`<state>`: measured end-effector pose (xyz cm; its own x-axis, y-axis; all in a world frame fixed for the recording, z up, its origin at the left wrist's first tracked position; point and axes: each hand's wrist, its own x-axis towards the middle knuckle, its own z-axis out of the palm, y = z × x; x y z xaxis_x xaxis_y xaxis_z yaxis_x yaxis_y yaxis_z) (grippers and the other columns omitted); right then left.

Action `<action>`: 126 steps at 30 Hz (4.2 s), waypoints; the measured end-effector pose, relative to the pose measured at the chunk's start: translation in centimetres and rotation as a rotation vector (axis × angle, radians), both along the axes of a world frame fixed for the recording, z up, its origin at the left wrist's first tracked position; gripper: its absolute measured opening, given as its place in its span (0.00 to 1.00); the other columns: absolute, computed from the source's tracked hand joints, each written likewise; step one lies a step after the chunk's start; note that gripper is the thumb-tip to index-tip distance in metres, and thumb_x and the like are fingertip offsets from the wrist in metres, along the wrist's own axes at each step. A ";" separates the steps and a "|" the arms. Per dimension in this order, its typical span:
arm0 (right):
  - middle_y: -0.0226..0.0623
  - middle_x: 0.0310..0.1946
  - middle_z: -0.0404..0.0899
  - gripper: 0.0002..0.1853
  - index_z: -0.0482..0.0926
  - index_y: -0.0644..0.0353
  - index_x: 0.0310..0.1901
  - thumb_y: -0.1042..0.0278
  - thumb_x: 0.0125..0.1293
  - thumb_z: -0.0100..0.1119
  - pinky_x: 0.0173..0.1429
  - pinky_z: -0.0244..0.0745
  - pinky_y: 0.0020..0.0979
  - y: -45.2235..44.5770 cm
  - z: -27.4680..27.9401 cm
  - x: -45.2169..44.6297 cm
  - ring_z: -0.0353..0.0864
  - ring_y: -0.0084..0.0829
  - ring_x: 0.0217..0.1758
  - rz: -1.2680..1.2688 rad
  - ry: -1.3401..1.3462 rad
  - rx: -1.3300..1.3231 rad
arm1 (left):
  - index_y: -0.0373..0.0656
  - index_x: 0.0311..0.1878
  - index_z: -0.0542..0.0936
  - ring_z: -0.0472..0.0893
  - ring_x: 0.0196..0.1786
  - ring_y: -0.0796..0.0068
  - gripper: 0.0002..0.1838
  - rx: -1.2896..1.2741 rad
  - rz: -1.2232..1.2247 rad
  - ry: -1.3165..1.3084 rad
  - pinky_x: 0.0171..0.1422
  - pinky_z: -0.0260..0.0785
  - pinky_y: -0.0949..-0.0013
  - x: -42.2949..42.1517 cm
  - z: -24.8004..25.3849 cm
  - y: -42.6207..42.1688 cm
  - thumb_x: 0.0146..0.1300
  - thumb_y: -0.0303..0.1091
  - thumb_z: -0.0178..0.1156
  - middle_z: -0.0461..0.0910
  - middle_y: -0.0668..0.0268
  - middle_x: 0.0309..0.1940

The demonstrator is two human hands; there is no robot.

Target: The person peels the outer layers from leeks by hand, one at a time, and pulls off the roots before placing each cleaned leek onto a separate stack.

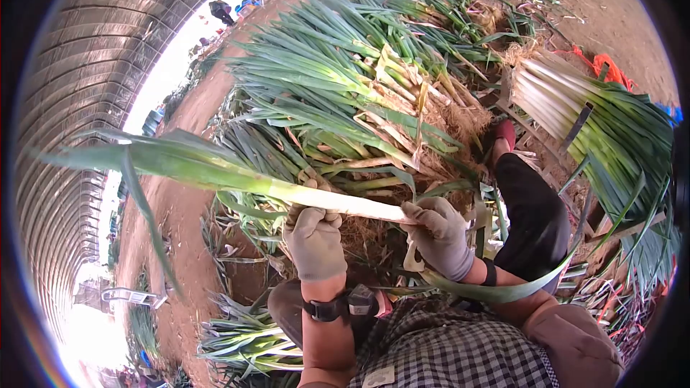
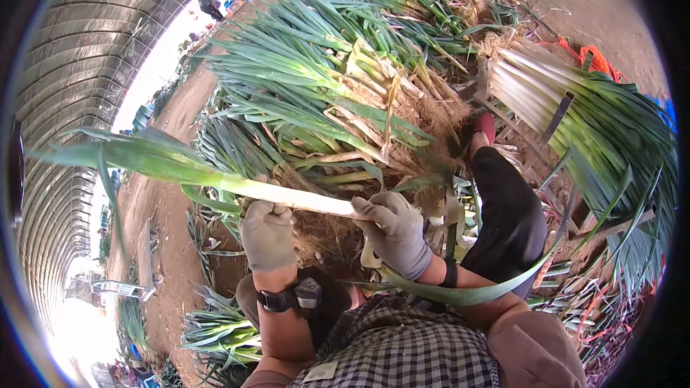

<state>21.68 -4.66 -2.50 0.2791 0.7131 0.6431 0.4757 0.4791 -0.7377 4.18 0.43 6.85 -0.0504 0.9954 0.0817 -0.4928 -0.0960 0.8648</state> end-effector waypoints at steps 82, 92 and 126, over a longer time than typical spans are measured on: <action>0.33 0.41 0.85 0.13 0.80 0.68 0.52 0.70 0.70 0.57 0.47 0.76 0.24 -0.1 -4.3 -1.1 0.81 0.20 0.41 0.994 0.925 -0.674 | 0.34 0.48 0.80 0.68 0.24 0.86 0.16 -0.041 0.211 0.072 0.27 0.59 0.82 -1.0 1.5 1.4 0.72 0.39 0.54 0.76 0.69 0.28; 0.33 0.42 0.83 0.12 0.80 0.66 0.51 0.72 0.68 0.60 0.49 0.74 0.25 -0.7 -1.9 0.0 0.80 0.21 0.44 0.726 0.703 -0.401 | 0.30 0.38 0.81 0.71 0.18 0.85 0.09 -0.163 -0.324 0.906 0.21 0.61 0.76 -0.9 -4.5 -2.7 0.59 0.28 0.60 0.76 0.70 0.20; 0.41 0.26 0.81 0.08 0.86 0.56 0.34 0.68 0.58 0.56 0.28 0.76 0.38 -5.6 -5.0 7.9 0.84 0.37 0.28 0.682 -0.959 -0.904 | 0.49 0.33 0.73 0.54 0.17 0.89 0.18 0.408 0.070 -0.268 0.22 0.48 0.80 -23.9 0.7 9.6 0.72 0.52 0.51 0.56 0.81 0.16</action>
<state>29.59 -10.29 -7.54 -0.5296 0.7778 -0.3384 0.8191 0.3652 -0.4423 -19.76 10.02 7.54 -0.1887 0.8784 0.4391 -0.6733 -0.4412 0.5933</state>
